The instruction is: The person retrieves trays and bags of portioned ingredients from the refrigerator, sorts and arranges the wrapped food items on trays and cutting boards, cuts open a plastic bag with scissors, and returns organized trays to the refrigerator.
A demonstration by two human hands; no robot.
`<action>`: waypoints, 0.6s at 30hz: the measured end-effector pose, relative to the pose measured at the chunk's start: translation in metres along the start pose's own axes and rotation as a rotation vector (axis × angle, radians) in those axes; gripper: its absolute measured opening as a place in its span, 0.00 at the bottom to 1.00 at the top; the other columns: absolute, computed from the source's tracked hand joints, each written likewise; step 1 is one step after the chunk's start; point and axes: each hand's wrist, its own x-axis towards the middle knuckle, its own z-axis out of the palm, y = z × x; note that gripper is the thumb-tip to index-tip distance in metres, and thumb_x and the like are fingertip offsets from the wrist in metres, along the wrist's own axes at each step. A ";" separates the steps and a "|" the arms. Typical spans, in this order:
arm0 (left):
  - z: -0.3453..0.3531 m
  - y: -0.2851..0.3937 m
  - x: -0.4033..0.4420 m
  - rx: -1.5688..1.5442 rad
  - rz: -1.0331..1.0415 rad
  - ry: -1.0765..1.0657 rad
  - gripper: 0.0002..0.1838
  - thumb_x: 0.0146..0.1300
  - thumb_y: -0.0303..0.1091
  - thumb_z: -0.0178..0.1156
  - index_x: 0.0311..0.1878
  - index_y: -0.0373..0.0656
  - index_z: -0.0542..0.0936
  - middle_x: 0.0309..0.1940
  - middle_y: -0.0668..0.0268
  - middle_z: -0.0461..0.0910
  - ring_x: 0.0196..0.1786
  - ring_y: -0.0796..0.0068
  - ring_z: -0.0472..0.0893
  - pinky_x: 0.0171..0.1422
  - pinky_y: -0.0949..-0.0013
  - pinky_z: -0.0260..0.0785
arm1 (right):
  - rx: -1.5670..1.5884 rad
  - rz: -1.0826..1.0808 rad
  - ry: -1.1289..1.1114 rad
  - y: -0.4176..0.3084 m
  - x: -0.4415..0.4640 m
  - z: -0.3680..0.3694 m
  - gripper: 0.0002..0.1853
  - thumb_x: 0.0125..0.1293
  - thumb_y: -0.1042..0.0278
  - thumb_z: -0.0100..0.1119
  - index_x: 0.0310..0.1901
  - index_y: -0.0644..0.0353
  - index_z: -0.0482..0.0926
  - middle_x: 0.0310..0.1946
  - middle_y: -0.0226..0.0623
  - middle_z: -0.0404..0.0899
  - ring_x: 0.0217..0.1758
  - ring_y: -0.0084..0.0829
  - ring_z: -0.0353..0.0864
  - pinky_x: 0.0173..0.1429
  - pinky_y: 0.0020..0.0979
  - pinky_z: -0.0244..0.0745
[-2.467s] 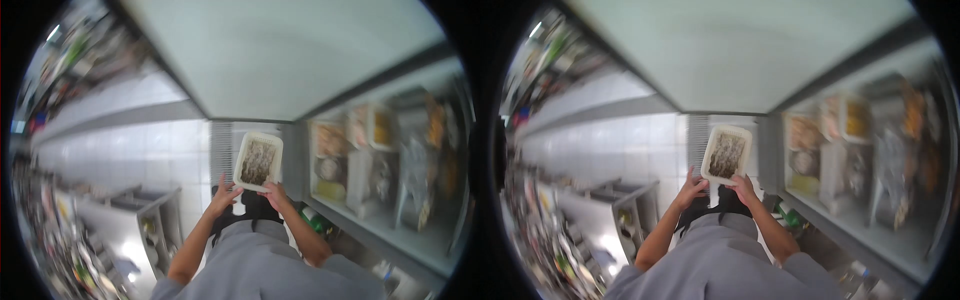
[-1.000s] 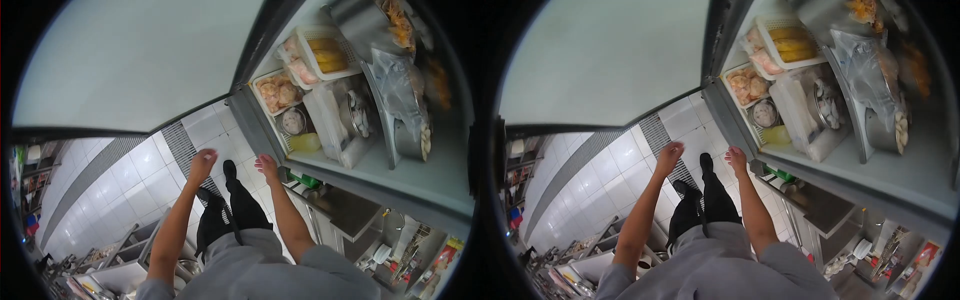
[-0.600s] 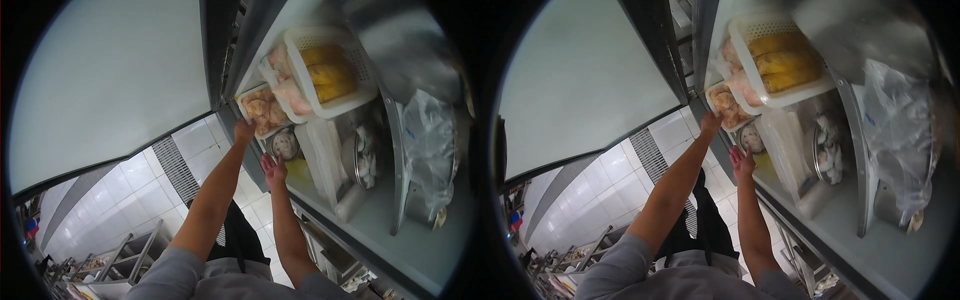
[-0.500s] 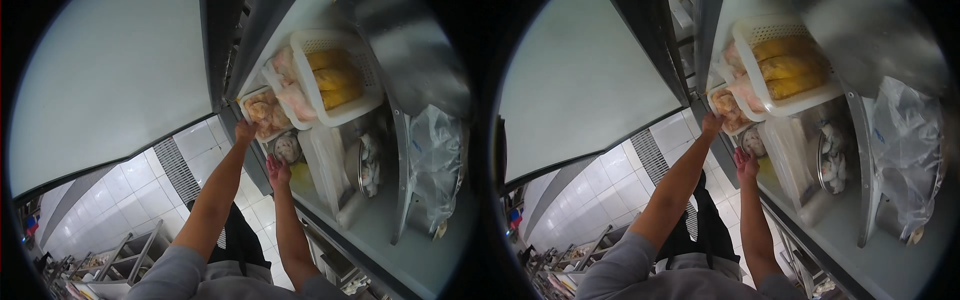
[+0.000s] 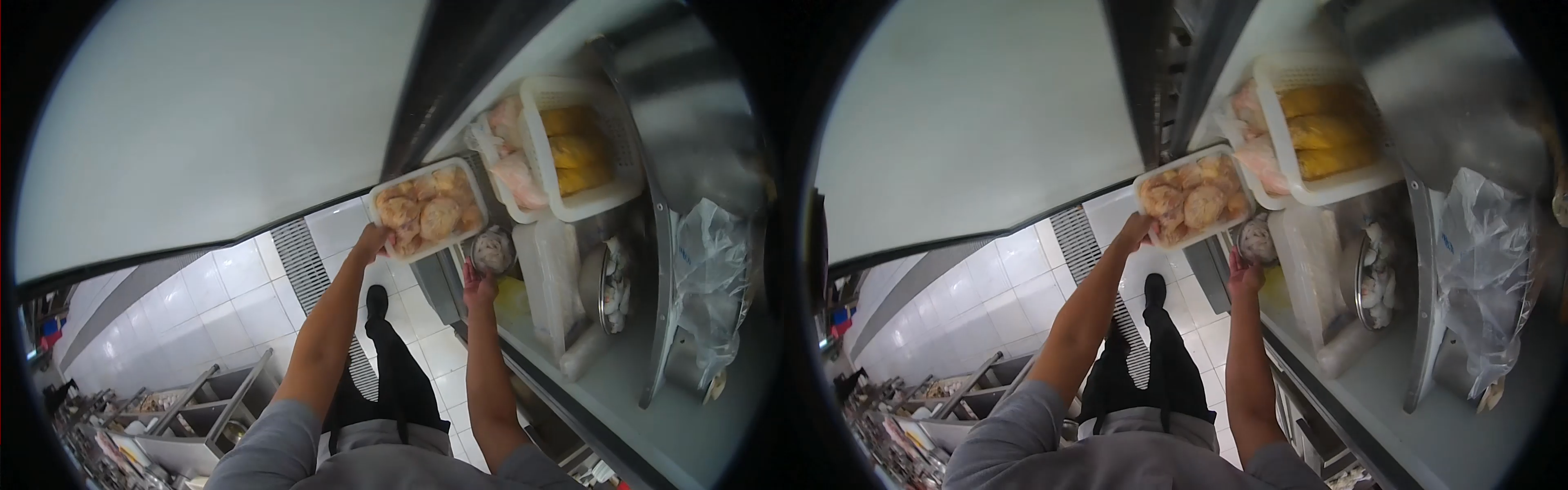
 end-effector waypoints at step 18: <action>0.020 -0.082 -0.400 -0.887 0.070 0.816 0.19 0.43 0.22 0.57 0.43 0.34 0.80 0.34 0.62 0.81 0.34 0.67 0.81 0.29 0.64 0.77 | -1.941 0.027 -0.753 -0.015 -0.003 0.144 0.31 0.70 0.43 0.56 0.64 0.60 0.70 0.44 0.38 0.81 0.44 0.29 0.80 0.46 0.31 0.76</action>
